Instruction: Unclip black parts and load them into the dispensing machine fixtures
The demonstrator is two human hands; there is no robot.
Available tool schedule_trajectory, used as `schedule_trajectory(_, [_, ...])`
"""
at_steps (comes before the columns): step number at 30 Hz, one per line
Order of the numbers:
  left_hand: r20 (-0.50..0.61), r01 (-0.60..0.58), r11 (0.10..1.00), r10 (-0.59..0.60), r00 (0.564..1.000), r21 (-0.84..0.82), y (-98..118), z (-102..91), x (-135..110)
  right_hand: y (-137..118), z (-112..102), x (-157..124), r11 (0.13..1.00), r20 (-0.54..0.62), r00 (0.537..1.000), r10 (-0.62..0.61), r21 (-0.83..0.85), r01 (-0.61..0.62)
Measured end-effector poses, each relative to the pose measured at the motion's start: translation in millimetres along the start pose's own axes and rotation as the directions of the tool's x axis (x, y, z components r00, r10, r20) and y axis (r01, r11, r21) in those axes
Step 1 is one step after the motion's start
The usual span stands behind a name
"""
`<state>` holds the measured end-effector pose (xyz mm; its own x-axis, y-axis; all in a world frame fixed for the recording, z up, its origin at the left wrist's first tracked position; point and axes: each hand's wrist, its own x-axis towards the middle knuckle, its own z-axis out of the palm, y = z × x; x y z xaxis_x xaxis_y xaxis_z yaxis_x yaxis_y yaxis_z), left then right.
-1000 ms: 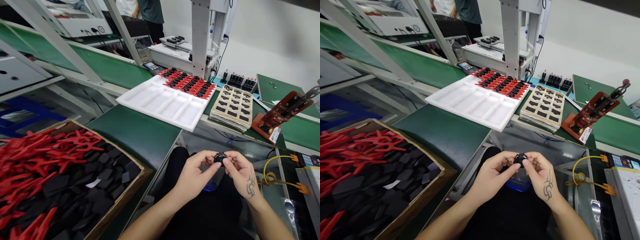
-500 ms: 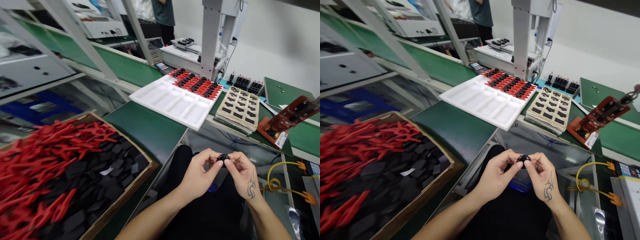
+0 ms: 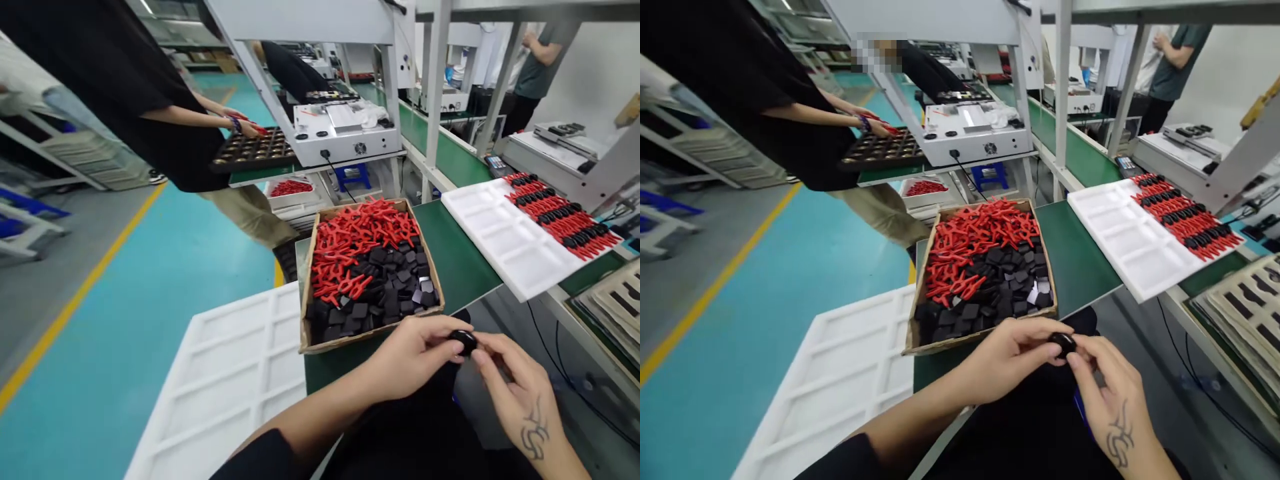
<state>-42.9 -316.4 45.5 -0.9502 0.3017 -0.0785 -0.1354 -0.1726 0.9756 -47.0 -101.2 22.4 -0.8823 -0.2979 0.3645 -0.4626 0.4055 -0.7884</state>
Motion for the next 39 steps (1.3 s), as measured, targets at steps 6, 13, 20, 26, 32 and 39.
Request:
schedule_trajectory(6, [-0.455, -0.038, 0.987, -0.038, 0.89, -0.156, 8, -77.8, -15, 3, 41, 81, 0.993, 0.137, 0.987, -0.082, -0.068, 0.092])
schedule_trajectory(13, [-0.519, 0.016, 0.991, -0.083, 0.851, -0.133, 2, -100.9, -17, 16, 100, 161, 0.847, 0.538, 0.778, -0.323, -0.203, 0.492])
schedule_trajectory(20, [-0.513, -0.001, 0.974, -0.119, 0.85, -0.228, -2, -105.5, -19, 19, 123, 183, 0.713, 0.618, 0.728, -0.297, -0.364, 0.6])
schedule_trajectory(26, [-0.52, -0.066, 0.934, -0.135, 0.844, -0.35, -8, -103.3, -19, 23, 135, 176, 0.685, 0.611, 0.769, -0.189, -0.479, 0.549])
schedule_trajectory(32, [-0.53, -0.085, 0.933, -0.122, 0.839, -0.35, -11, -102.1, -22, 29, 132, 171, 0.754, 0.607, 0.769, -0.201, -0.405, 0.517])
schedule_trajectory(39, [-0.549, -0.132, 0.914, -0.112, 0.828, -0.385, -9, -103.2, -25, 17, 92, 168, 0.994, 0.519, 0.853, 0.059, 0.046, -0.096])
